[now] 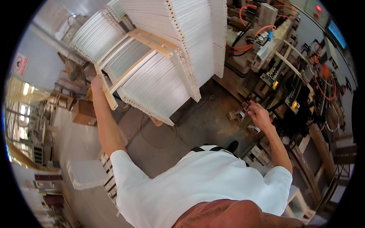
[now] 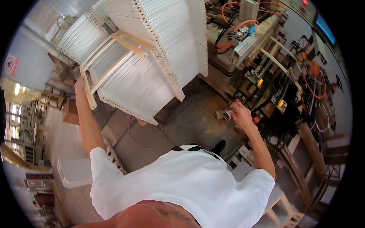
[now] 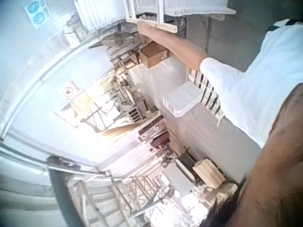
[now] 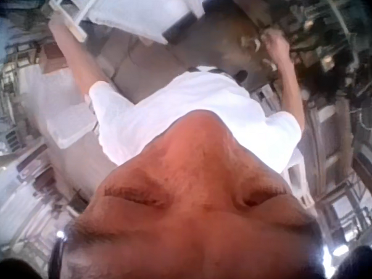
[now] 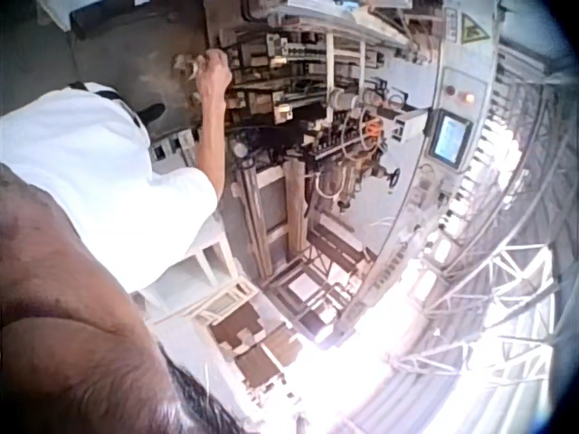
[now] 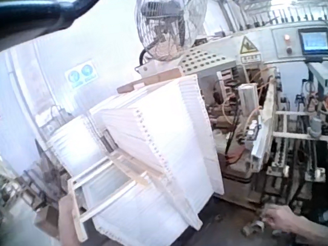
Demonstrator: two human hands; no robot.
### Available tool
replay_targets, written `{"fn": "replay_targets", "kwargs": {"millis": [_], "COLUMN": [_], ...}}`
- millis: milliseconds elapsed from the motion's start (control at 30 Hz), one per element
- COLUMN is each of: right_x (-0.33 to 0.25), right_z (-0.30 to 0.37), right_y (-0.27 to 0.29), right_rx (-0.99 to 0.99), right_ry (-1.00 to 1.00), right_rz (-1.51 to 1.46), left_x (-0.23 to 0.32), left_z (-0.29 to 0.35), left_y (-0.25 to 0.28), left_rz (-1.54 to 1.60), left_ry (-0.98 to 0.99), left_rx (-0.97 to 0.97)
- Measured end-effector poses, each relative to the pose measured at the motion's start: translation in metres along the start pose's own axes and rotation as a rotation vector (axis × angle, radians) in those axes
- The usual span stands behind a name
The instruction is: The person assembles wooden chair frames by hand in a workshop. They pick up individual frames, place them on a jig, and secure them using a pneumatic nail gun. The process is repeated for multiple units, with finished frames stacked on a nearby rack.
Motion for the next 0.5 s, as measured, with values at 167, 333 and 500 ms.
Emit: {"fn": "replay_targets", "kwargs": {"millis": [167,333,500], "right_x": [0.002,0.0,-0.04], "right_z": [0.061,0.111,0.151], "right_y": [0.006,0.02,0.062], "right_rx": [-0.027,0.024,0.151], "right_ry": [-0.235,-0.327,-0.269], "right_rz": [0.077,0.139,0.224], "left_x": [0.044,-0.031,-0.245], "left_z": [0.046,0.05,0.058], "left_y": [-0.091,-0.09,-0.085], "left_rz": [0.132,0.916,-1.063], "left_ry": [-0.042,0.074,-0.401], "left_rx": [-0.037,-0.079,0.197]}}
Point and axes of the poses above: each hand's wrist, its own z-axis away from the middle knuckle, its own y-axis out of the back of the hand, x = y × z, the point moved 10 cm from there along -z, towards the middle knuckle, and after that the axes turned 8 degrees about y, right-handed, at the moved point
